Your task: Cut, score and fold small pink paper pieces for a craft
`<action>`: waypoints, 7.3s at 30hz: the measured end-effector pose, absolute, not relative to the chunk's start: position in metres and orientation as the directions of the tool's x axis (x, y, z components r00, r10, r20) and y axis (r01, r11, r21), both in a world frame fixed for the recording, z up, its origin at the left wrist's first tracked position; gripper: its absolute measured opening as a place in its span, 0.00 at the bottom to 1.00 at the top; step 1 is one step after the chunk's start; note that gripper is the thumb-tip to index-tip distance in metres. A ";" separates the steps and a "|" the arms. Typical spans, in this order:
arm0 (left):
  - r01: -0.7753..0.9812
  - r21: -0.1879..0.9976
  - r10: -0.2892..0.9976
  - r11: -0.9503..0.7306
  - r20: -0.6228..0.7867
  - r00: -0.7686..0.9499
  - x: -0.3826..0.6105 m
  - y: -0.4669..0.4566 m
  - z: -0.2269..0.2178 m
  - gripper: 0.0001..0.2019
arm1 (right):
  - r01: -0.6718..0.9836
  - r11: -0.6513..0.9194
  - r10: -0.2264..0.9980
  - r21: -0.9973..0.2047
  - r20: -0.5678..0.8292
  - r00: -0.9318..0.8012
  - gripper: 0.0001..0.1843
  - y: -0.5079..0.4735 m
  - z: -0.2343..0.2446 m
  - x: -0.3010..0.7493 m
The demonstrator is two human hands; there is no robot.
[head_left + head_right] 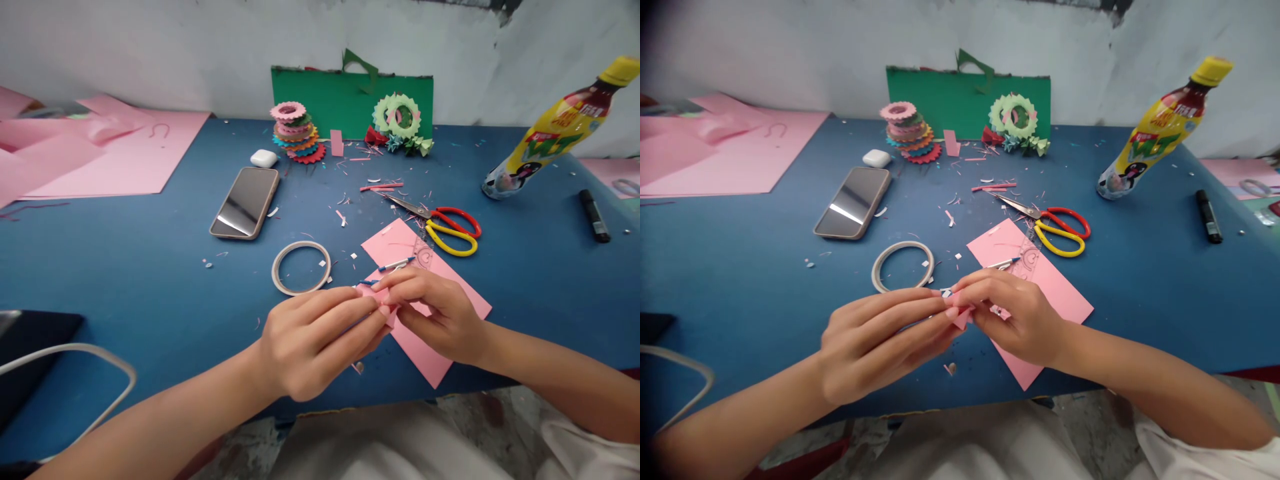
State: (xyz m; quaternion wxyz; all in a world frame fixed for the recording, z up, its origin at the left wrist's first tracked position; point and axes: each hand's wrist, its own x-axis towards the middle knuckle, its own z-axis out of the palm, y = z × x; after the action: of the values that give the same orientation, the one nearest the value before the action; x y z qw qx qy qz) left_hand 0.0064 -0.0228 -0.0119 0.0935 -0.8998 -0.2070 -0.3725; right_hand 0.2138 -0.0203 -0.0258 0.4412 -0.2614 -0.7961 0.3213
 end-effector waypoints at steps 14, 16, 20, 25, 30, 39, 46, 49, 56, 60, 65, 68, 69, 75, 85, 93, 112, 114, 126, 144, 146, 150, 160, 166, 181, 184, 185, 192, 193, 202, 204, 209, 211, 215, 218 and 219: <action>0.395 0.241 0.438 -0.887 0.710 0.551 0.014 -0.020 -0.008 0.11 | 0.080 0.578 0.744 -0.812 0.483 -0.462 0.08 -0.018 -0.026 0.216; 0.402 0.251 0.451 -0.880 0.705 0.547 0.013 -0.020 -0.010 0.12 | 0.052 0.545 0.760 -0.837 0.467 -0.452 0.08 -0.019 -0.026 0.216; 0.382 0.251 0.440 -0.889 0.700 0.563 0.011 -0.019 -0.012 0.12 | 0.022 0.532 0.763 -0.847 0.467 -0.447 0.09 -0.021 -0.026 0.216; 0.329 0.312 0.452 -0.891 0.671 0.588 0.009 -0.017 -0.008 0.11 | 0.003 0.545 0.747 -0.839 0.484 -0.457 0.09 -0.022 -0.024 0.217; 0.255 0.539 0.572 -0.802 0.575 0.585 0.007 -0.014 -0.007 0.12 | -0.003 0.500 0.775 -0.866 0.449 -0.444 0.11 -0.024 -0.026 0.216; 0.055 0.958 0.813 -0.280 0.206 0.544 0.015 -0.009 -0.009 0.07 | -0.003 0.304 0.860 -0.953 0.276 -0.429 0.12 -0.030 -0.019 0.213; 0.256 0.874 0.868 -0.414 0.294 0.401 0.016 -0.019 -0.015 0.08 | 0.047 0.140 0.914 -0.989 0.111 -0.391 0.06 -0.028 -0.015 0.212; 0.348 0.760 0.814 -0.549 0.392 0.429 0.016 -0.022 -0.012 0.07 | 0.057 0.167 0.907 -0.984 0.131 -0.400 0.06 -0.027 -0.017 0.212; 0.436 0.820 0.907 -0.371 0.220 0.358 0.020 -0.027 -0.004 0.11 | 0.155 0.408 0.866 -0.900 0.328 -0.377 0.07 -0.028 -0.019 0.212; 0.429 0.855 0.931 -0.292 0.151 0.332 0.020 -0.027 -0.004 0.09 | 0.179 0.453 0.852 -0.873 0.364 -0.376 0.07 -0.028 -0.019 0.213; 0.445 0.835 0.921 -0.322 0.169 0.350 0.019 -0.026 -0.005 0.08 | 0.229 0.484 0.847 -0.844 0.386 -0.366 0.08 -0.027 -0.019 0.214; 0.447 0.837 0.924 -0.315 0.163 0.347 0.021 -0.027 -0.004 0.09 | 0.244 0.488 0.848 -0.838 0.391 -0.357 0.07 -0.027 -0.020 0.215; 0.448 0.838 0.925 -0.311 0.158 0.345 0.021 -0.027 -0.004 0.10 | 0.249 0.487 0.849 -0.837 0.387 -0.360 0.07 -0.027 -0.020 0.215; 0.488 0.830 0.924 -0.270 0.081 0.373 0.025 -0.029 -0.001 0.09 | 0.343 0.523 0.832 -0.780 0.379 -0.406 0.05 -0.029 -0.019 0.214; 0.464 0.874 0.894 -0.141 -0.089 0.439 0.025 -0.018 0.008 0.08 | 0.408 0.571 0.807 -0.712 0.398 -0.436 0.05 -0.029 -0.020 0.218; 0.577 0.733 0.886 -0.360 0.074 0.458 0.028 -0.024 0.000 0.12 | 0.374 0.627 0.759 -0.683 0.429 -0.489 0.03 -0.033 -0.025 0.215; 0.330 0.939 0.954 -0.093 -0.010 0.298 0.021 -0.020 -0.007 0.11 | 0.192 0.590 0.764 -0.784 0.465 -0.448 0.06 -0.019 -0.030 0.213; 0.318 0.946 0.955 -0.064 -0.035 0.295 0.021 -0.020 -0.006 0.10 | 0.185 0.642 0.724 -0.744 0.509 -0.465 0.05 -0.019 -0.029 0.213; 0.195 0.981 0.950 0.006 -0.067 0.306 0.023 -0.020 -0.001 0.04 | 0.082 0.250 0.900 -0.965 0.200 -0.387 0.04 -0.020 -0.024 0.212; 0.203 0.962 0.928 0.182 -0.237 0.288 0.019 -0.016 0.005 0.03 | 0.145 0.448 0.838 -0.882 0.358 -0.412 0.09 -0.024 -0.022 0.209; 0.203 0.964 0.923 0.172 -0.229 0.310 0.019 -0.017 0.006 0.03 | 0.140 0.531 0.798 -0.836 0.437 -0.415 0.07 -0.025 -0.022 0.209; 0.169 0.966 0.876 0.196 -0.250 0.412 0.016 -0.014 0.006 0.06 | 0.133 0.387 0.859 -0.913 0.304 -0.411 0.03 -0.025 -0.017 0.210; 0.142 0.923 0.716 0.358 -0.369 0.593 0.006 -0.005 0.011 0.14 | -0.063 -0.145 0.872 -0.987 -0.097 -0.480 0.05 -0.019 -0.008 0.215; 0.088 0.953 0.759 0.288 -0.284 0.586 0.008 -0.009 0.009 0.18 | -0.154 -0.240 0.866 -0.958 -0.140 -0.480 0.06 -0.017 -0.012 0.215; 0.288 0.774 0.772 -0.563 0.370 0.517 0.012 -0.017 0.000 0.02 | -0.074 -0.215 0.834 -0.974 -0.144 -0.532 0.12 -0.010 -0.011 0.220; 0.306 0.701 0.721 -0.644 0.421 0.551 0.012 -0.016 -0.002 0.02 | 0.029 -0.223 0.834 -0.974 -0.206 -0.511 0.11 -0.010 -0.010 0.221; 0.313 0.688 0.714 -0.655 0.427 0.555 0.012 -0.016 -0.002 0.03 | 0.052 -0.226 0.830 -0.973 -0.220 -0.512 0.11 -0.010 -0.010 0.221; 0.293 0.674 0.686 -0.678 0.437 0.581 0.012 -0.015 0.000 0.03 | 0.092 -0.232 0.824 -0.968 -0.246 -0.511 0.11 -0.012 -0.009 0.221; 0.287 0.675 0.681 -0.680 0.436 0.588 0.012 -0.015 0.000 0.03 | 0.098 -0.223 0.828 -0.970 -0.242 -0.505 0.11 -0.012 -0.009 0.220; 0.328 0.582 0.620 -0.744 0.416 0.666 0.009 -0.014 0.000 0.04 | 0.182 -0.100 0.847 -0.978 -0.180 -0.501 0.10 -0.012 -0.004 0.222; 0.342 0.547 0.604 -0.764 0.420 0.678 0.008 -0.015 -0.001 0.04 | 0.184 -0.097 0.835 -0.978 -0.181 -0.520 0.11 -0.012 -0.005 0.223; 0.344 0.524 0.583 -0.779 0.403 0.705 0.008 -0.016 -0.002 0.05 | 0.167 -0.073 0.837 -0.983 -0.151 -0.526 0.10 -0.015 -0.005 0.222; 0.345 0.514 0.576 -0.785 0.402 0.712 0.007 -0.016 -0.003 0.05 | 0.160 -0.051 0.834 -0.986 -0.130 -0.536 0.09 -0.017 -0.003 0.222; 0.335 0.504 0.559 -0.796 0.401 0.726 0.005 -0.018 -0.003 0.06 | 0.184 -0.024 0.838 -0.983 -0.120 -0.533 0.09 -0.019 -0.001 0.222; 0.326 0.507 0.553 -0.798 0.402 0.730 0.004 -0.018 -0.002 0.07 | 0.198 -0.002 0.843 -0.980 -0.108 -0.526 0.09 -0.020 -0.001 0.221; 0.324 0.507 0.551 -0.799 0.400 0.732 0.004 -0.018 -0.002 0.07 | 0.202 0.007 0.850 -0.979 -0.100 -0.517 0.09 -0.021 -0.001 0.221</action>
State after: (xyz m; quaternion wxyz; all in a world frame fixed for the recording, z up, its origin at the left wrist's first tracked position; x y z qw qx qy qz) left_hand 0.0042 -0.0176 -0.0015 -0.2060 -0.9076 -0.2412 -0.2752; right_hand 0.2209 -0.0211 -0.0014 0.2804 -0.4036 -0.6520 0.5774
